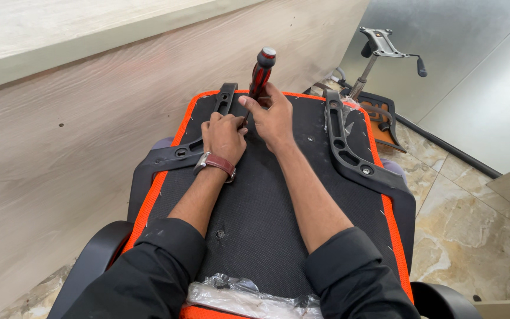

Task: The person uses a screwdriver to tighten screws into a black and orange upholstered chair backrest. They work on one screw at a time, holding the backrest steady with one hand while turning the screwdriver with the other.

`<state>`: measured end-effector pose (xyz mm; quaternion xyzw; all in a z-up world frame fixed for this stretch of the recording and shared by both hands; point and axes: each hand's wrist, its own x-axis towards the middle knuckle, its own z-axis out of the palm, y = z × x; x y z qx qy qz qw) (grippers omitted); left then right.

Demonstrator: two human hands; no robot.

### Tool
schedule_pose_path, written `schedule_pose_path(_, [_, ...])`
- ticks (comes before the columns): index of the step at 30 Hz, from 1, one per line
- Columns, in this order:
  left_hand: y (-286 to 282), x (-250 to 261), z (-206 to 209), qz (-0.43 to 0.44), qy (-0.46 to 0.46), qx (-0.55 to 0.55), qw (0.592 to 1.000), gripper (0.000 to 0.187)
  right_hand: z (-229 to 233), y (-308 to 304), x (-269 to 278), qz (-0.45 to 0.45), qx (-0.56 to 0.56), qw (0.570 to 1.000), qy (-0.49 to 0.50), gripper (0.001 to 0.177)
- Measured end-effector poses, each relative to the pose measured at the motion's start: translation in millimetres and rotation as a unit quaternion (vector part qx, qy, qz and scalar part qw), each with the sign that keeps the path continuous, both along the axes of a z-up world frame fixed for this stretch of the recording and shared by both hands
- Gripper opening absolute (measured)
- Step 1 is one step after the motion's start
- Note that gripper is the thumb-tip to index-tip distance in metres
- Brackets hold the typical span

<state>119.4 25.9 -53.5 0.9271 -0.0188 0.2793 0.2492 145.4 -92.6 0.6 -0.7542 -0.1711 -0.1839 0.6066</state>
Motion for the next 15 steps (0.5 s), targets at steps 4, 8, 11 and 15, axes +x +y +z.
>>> schedule_pose_path(4, [6, 7, 8, -0.024, 0.086, -0.034, 0.995, 0.015, 3, 0, 1, 0.01, -0.037, 0.999, -0.007, 0.036])
schedule_pose_path(8, [0, 4, 6, 0.009, 0.061, -0.036, 0.997, 0.016, 5, 2, 1, -0.013, -0.075, 0.997, -0.012, 0.035])
schedule_pose_path(11, [-8, 1, 0, 0.035, 0.008, -0.04, 0.999, 0.016, 3, -1, 1, 0.006, -0.035, 0.999, -0.014, 0.036])
schedule_pose_path(15, [-11, 4, -3, 0.052, 0.009, -0.05, 0.997, 0.016, 1, -1, 4, 0.007, -0.04, 0.999, 0.001, 0.034])
